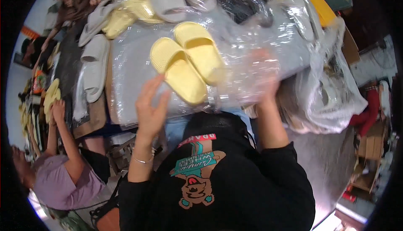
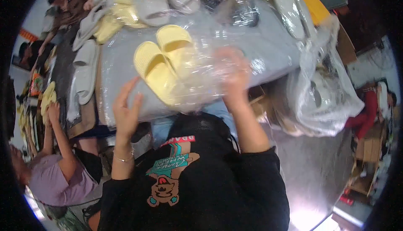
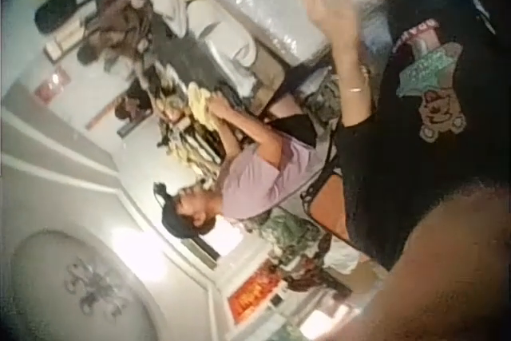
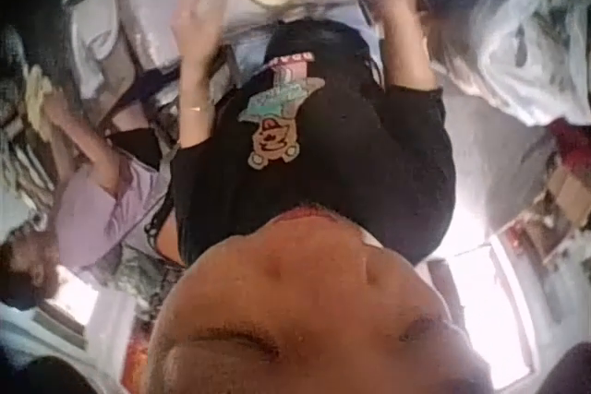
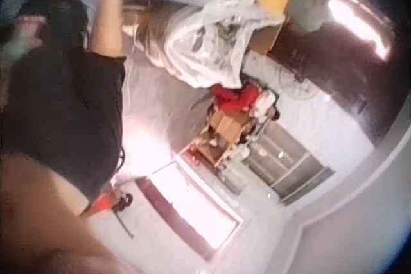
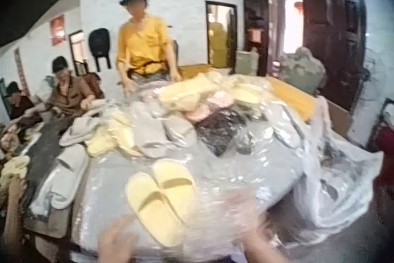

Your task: Sort and pack various slippers into plastic bags at a workshop table.

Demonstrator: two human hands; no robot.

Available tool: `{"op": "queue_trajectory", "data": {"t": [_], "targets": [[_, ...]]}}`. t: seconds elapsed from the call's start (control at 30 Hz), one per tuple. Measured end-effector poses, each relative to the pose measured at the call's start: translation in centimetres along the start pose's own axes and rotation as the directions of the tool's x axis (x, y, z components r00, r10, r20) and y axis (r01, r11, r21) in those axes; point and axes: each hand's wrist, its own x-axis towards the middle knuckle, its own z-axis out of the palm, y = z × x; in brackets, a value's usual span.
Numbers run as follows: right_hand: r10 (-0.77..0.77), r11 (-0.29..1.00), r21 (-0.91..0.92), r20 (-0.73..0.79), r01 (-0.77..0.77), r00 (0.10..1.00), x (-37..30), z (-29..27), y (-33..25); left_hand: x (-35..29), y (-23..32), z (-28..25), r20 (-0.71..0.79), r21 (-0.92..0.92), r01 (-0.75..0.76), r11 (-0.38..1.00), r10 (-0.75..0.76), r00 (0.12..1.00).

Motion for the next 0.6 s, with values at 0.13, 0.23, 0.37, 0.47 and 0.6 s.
{"op": "queue_trajectory", "data": {"t": [0.13, 0.23, 0.37, 0.47, 0.6], "targets": [[0.173, 0.782, 0.604, -0.447, 0.154, 0.878, -3.4, -18.3, 2.4, 2.5, -2.1, 2.4, -0.044, 0.160, -0.045, 0.986, 0.053, 0.998], [0.495, 0.825, 0.564, -0.691, -0.036, 0.526, -7.4, -23.4, 8.6, 4.1, -2.5, 3.1, -0.071, 0.270, -0.059, 0.961, 0.081, 0.994], [0.683, 0.722, 0.506, -0.628, -0.471, 0.373, -15.2, -25.4, 22.6, 6.4, -4.4, 5.2, -0.015, 0.280, -0.133, 0.951, 0.143, 0.990], [0.851, 0.519, 0.616, -0.433, -0.592, 0.296, -14.2, -20.3, 28.2, 6.9, -5.4, 5.8, 0.137, 0.337, -0.160, 0.928, 0.120, 0.983], [0.921, 0.380, 0.563, -0.153, -0.734, 0.359, -13.4, -19.9, 38.1, 6.6, -6.5, 7.8, 0.187, 0.439, -0.221, 0.871, 0.152, 0.970]]}}
